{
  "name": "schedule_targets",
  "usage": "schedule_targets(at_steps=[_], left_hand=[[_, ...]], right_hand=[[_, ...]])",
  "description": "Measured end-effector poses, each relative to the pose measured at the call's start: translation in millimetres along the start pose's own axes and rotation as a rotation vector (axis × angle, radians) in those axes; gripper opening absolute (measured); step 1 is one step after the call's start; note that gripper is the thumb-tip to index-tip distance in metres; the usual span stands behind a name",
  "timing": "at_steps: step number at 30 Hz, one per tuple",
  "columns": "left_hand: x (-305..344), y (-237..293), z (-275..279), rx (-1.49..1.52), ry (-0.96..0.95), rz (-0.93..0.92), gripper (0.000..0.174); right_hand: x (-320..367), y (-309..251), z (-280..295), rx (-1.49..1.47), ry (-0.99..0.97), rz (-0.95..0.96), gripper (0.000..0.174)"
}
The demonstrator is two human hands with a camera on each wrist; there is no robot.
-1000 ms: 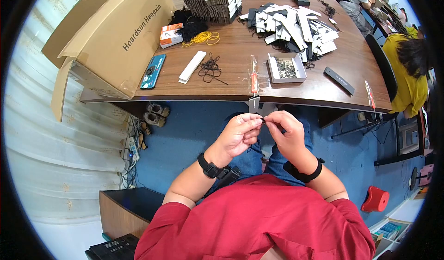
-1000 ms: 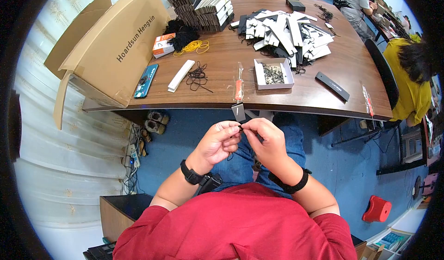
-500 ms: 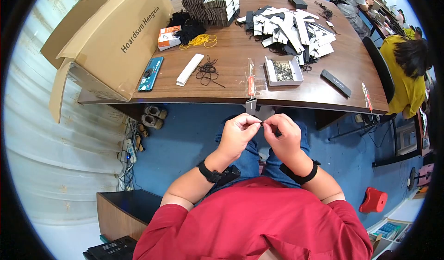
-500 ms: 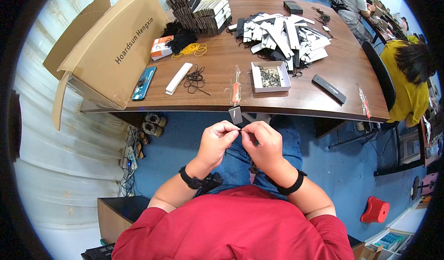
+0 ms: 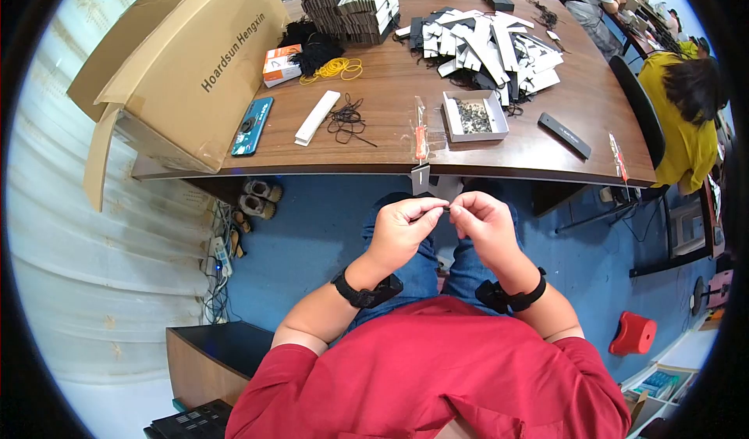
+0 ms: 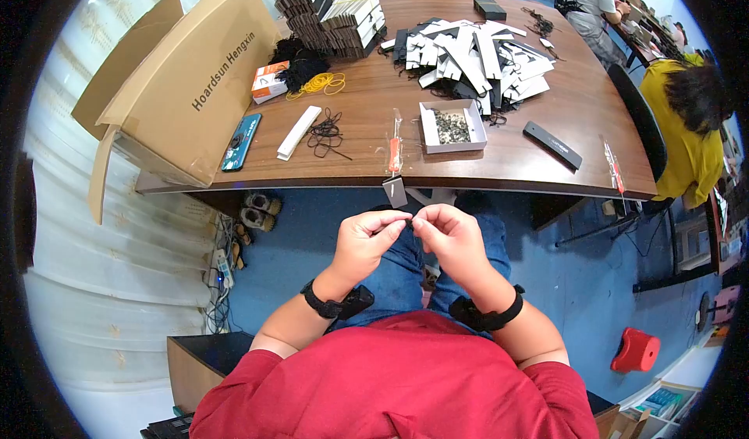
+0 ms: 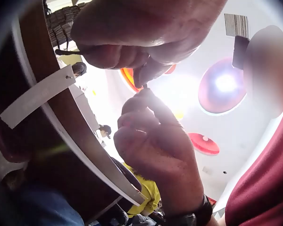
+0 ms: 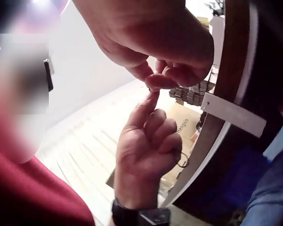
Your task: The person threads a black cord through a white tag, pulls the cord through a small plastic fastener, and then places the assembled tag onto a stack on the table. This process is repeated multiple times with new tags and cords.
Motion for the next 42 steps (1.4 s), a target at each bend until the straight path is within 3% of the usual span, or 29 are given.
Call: schedule_targets(at_steps=[3,7,10,13,17,22,27,31,42], left_hand=[[1,-1,-3,-0.03,0.023,-0.027,0.013],[1,-1,-3,-0.053,0.019,-0.012,0.012],[-2,0,0,-0.059,0.017,-0.043,0.012],[-1,3,3,-0.168,0.043,-0.061,0.013],[1,10,-1,-0.309,0.068,-0.162,0.014],[1,14,-4,-0.431,0.038,-0.296,0.017],[2,11,-5,-0.279,0.093,-0.195,0.014],[0,4,-4,-0.129,0.064,-0.087,0.01],[1,-2,-3,-0.088,-0.013,0.017,0.01]], right_hand=[[-3,7,5,-0.316,-0.129,-0.194,0.01],[-5,16,5,-0.391,-0.172,-0.203,0.012],[-8,11,12,-0.184,-0.035,-0.095,0.017],[-5,5,15,0.048,0.021,0.133,0.023],[1,2,6,0.117,-0.042,0.138,0.014],[1,-5,1,0.281,0.025,0.208,0.011],[5,-27,-3,0.64,0.112,0.485,0.013],[5,-32,-6,0.655,0.103,0.536,0.015],[7,-42,-8,0.718,0.06,0.687,0.016]])
Point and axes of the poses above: each hand's wrist, its own x-axis away from the middle knuckle, its own z-axis out of the back of the hand, y = z × x, the point moved 4 cm from there along -x, towards the middle knuckle
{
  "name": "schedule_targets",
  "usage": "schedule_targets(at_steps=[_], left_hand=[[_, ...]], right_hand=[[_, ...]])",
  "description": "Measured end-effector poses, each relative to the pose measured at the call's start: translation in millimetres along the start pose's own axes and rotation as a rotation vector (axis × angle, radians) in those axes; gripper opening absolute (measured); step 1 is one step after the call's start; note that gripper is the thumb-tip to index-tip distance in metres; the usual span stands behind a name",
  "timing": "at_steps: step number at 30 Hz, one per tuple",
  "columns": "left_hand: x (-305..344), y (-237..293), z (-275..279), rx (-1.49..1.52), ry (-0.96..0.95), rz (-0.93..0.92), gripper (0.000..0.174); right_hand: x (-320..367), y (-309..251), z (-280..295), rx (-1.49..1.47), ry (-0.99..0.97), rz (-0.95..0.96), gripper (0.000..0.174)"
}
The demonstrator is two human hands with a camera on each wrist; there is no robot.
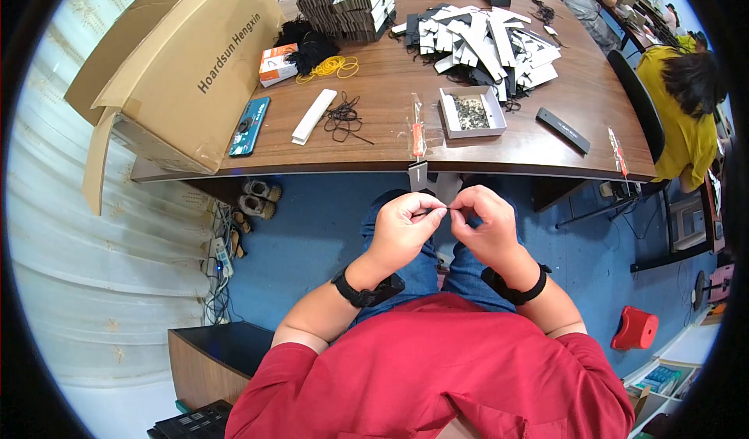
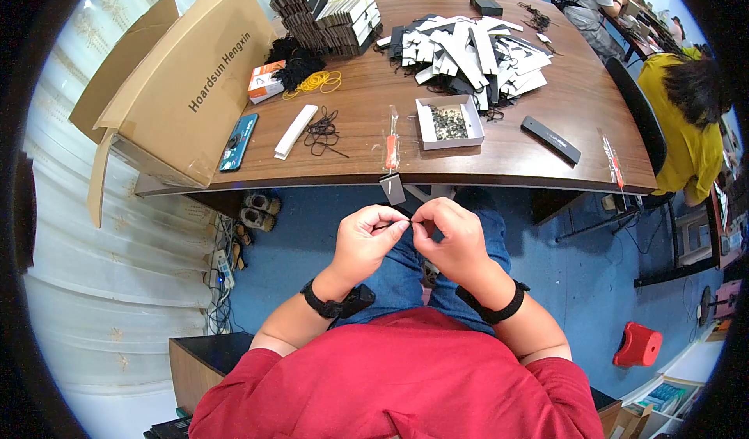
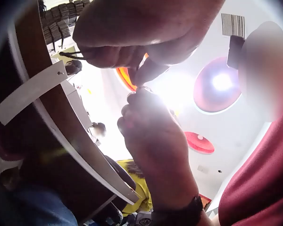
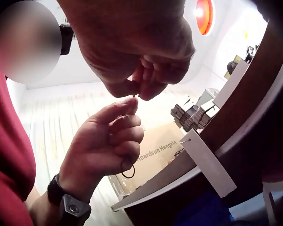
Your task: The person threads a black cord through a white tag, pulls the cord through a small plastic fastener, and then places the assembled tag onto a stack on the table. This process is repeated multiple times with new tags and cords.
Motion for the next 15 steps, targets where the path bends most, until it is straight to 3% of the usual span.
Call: schedule_targets(at_steps=[6,12,15], left_hand=[[1,3,-2,0.058,-0.005,-0.046,0.011],[-2,9,-2,0.09,-0.018,-0.044,0.012],[-2,9,-2,0.093,-0.009,-0.061,0.013]], right_hand=[[2,2,4,0.026,0.004,0.056,0.017],[5,6,5,-0.163,-0.077,-0.201,0.022],[15,21,2,-0.396,-0.082,-0.395,0.019]])
Point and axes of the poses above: each hand's wrist, its own x-axis away from the middle knuckle, its own z-axis out of the back of the hand, y = z × x, the point moved 4 cm from there along -x, towards the middle knuckle
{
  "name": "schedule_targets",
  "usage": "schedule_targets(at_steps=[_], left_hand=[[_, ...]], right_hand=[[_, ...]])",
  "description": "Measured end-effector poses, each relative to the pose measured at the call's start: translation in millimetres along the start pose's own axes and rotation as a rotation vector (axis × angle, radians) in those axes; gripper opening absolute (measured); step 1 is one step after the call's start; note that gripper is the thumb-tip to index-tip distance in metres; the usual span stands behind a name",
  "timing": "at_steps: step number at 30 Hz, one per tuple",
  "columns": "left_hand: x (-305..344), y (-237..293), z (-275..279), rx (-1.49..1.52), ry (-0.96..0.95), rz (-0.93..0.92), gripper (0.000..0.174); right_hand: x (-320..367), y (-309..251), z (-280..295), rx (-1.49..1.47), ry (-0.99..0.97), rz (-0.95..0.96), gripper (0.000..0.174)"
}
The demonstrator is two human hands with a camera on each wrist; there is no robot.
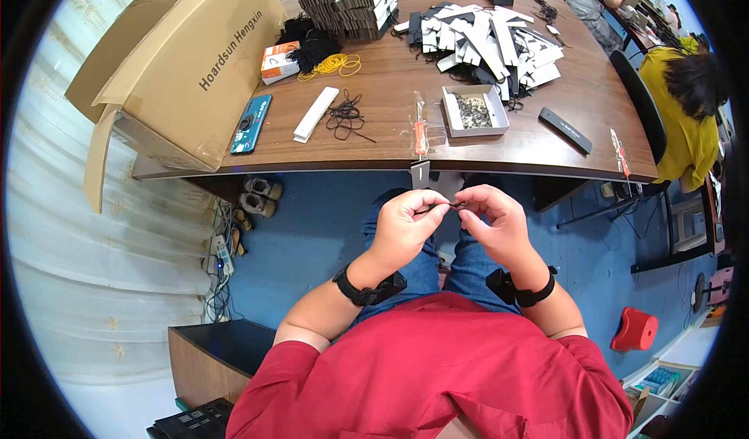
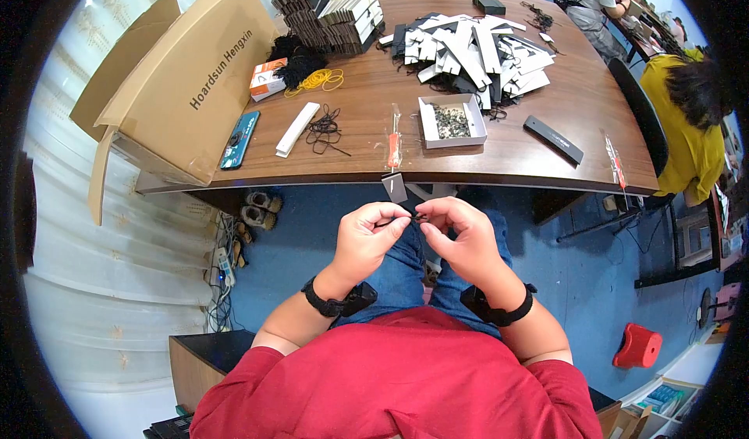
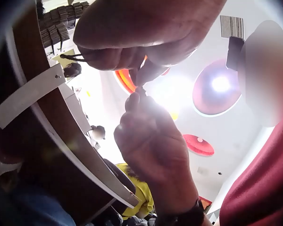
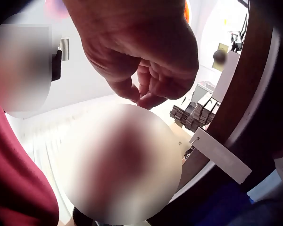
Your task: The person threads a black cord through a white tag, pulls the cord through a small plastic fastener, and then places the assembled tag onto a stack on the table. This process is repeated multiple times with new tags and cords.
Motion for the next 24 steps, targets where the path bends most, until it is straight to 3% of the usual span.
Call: schedule_targets(at_steps=[9,12,19,24], left_hand=[[1,-1,0,-0.005,0.012,0.012,0.011],[1,-2,1,-0.048,0.015,0.025,0.009],[-2,-16,5,-0.123,0.038,-0.01,0.007],[-7,-33,17,-0.122,-0.041,0.118,0.008]], right_hand=[[-2,-1,2,0.015,0.019,-0.062,0.01],[-2,3,4,0.064,0.069,0.059,0.006],[3,24,2,-0.084,0.086,-0.106,0.004],[-2,38,-4,-0.185,0.1,-0.132,0.006]])
Point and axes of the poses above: each hand's wrist, its own x-axis away from the middle knuckle, its own z-axis out of the back of the hand, y = z × x, the point moved 4 cm from there along -x, towards the middle knuckle
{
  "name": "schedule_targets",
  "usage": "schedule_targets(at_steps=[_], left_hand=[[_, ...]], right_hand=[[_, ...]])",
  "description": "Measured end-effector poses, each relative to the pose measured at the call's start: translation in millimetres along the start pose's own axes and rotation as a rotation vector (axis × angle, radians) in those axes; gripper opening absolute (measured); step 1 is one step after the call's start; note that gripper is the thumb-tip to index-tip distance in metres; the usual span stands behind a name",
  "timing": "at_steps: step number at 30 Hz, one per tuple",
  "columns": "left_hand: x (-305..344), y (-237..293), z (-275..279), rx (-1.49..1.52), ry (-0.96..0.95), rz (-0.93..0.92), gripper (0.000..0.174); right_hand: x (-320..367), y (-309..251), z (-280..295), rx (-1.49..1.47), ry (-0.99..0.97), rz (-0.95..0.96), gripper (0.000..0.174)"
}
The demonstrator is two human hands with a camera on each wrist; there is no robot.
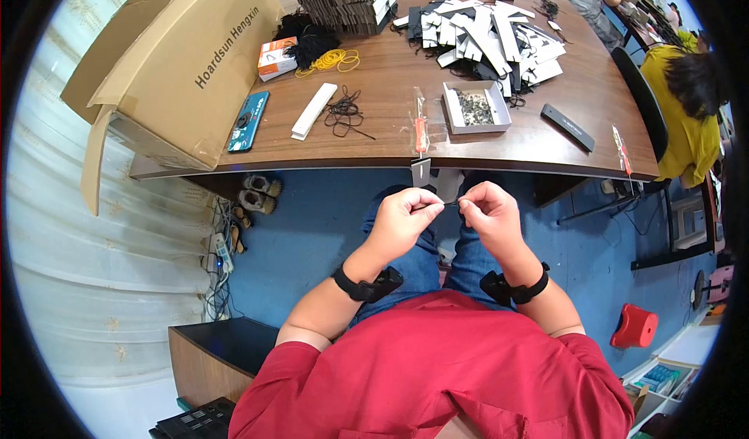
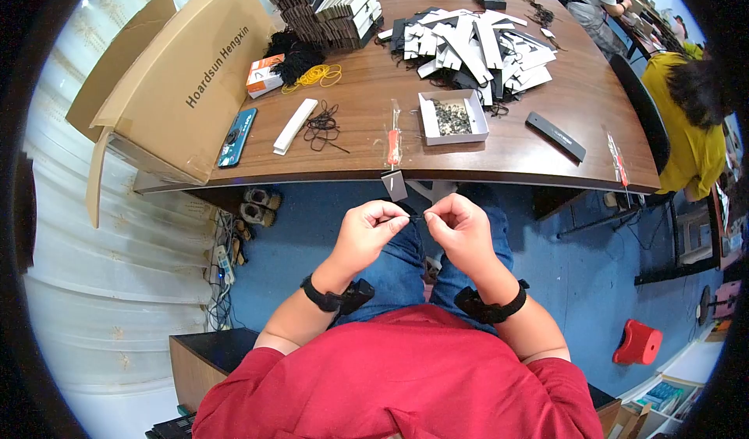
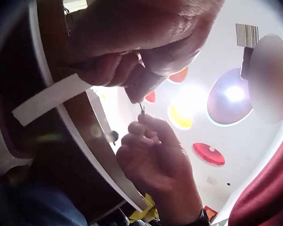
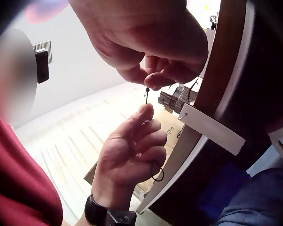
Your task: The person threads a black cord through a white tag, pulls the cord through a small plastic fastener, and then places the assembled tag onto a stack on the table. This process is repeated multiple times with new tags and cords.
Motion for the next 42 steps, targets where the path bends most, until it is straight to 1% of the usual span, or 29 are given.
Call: schedule_targets(at_steps=[1,2,4,5,7,9,10,11,14,15,16,18,19,21,24,25,28,31,34,35,38,41,42], left_hand=[[-2,-6,5,-0.014,-0.028,0.042,0.008],[-3,-10,11,-0.029,-0.014,0.036,0.008],[-3,-15,22,-0.06,0.014,0.025,0.009],[-2,-17,26,0.006,0.066,0.04,0.008],[-2,-15,35,-0.031,0.096,0.041,0.008],[-3,-15,39,-0.052,0.121,0.035,0.008],[-4,-15,37,-0.069,0.095,0.03,0.008],[-4,-14,34,-0.086,0.069,0.026,0.008],[-8,-14,23,-0.173,-0.022,0.026,0.01],[-9,-15,20,-0.132,-0.061,0.055,0.01],[-11,-15,18,-0.092,-0.1,0.082,0.01],[-13,-14,17,0.068,-0.068,0.154,0.01],[-13,-14,18,0.147,-0.049,0.186,0.01],[-11,-14,23,0.155,-0.015,0.194,0.01],[-9,-15,31,0.164,0.057,0.192,0.011],[-9,-17,34,0.166,0.084,0.19,0.011],[-12,-18,36,0.093,0.12,0.096,0.013],[-13,-12,29,0.04,0.106,-0.038,0.024],[-14,-6,19,0.103,-0.006,-0.06,0.036],[-14,-2,17,0.059,-0.05,-0.039,0.042],[-13,-2,14,0.096,-0.074,-0.031,0.041],[-12,1,18,0.064,-0.116,-0.05,0.043],[-12,2,19,-0.009,-0.129,-0.047,0.043]], right_hand=[[-2,3,1,-0.001,0.016,-0.021,0.006],[-5,5,4,-0.003,0.031,-0.042,0.006],[-11,10,8,0.008,0.055,-0.056,0.006],[-14,14,10,0.02,0.064,-0.051,0.006],[-18,27,16,0.079,0.067,-0.078,0.004],[-20,24,11,0.471,0.033,0.081,0.012],[-21,18,7,0.667,0.015,0.162,0.016],[-16,12,3,0.823,0.021,0.167,0.031],[-12,-17,-22,0.688,-0.108,0.265,0.034],[-12,-16,-28,0.656,-0.174,0.266,0.04],[-12,-17,-32,0.67,-0.16,0.362,0.034],[-15,-7,-32,0.715,-0.117,0.344,0.024],[-17,-5,-30,0.711,-0.08,0.323,0.021],[-18,-1,-25,0.695,-0.01,0.281,0.014],[-18,8,-17,0.626,0.034,0.154,0.012],[-18,14,-15,0.577,0.046,0.155,0.011],[-19,19,-14,0.586,0.007,0.126,0.015],[-18,8,-22,0.654,-0.187,0.033,0.021],[-20,17,-24,0.321,-0.21,-0.029,0.026],[-22,23,-26,0.171,-0.214,-0.1,0.026],[-29,18,-29,0.245,-0.292,-0.166,0.019],[-32,23,-27,0.25,-0.287,-0.186,0.012],[-33,22,-27,0.272,-0.296,-0.172,0.011]])
Point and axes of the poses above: each hand's wrist, its own x-axis away from the middle knuckle, its own z-axis out of the back of the hand, y = z × x, the point moved 4 cm from there along -x, towards the middle knuckle
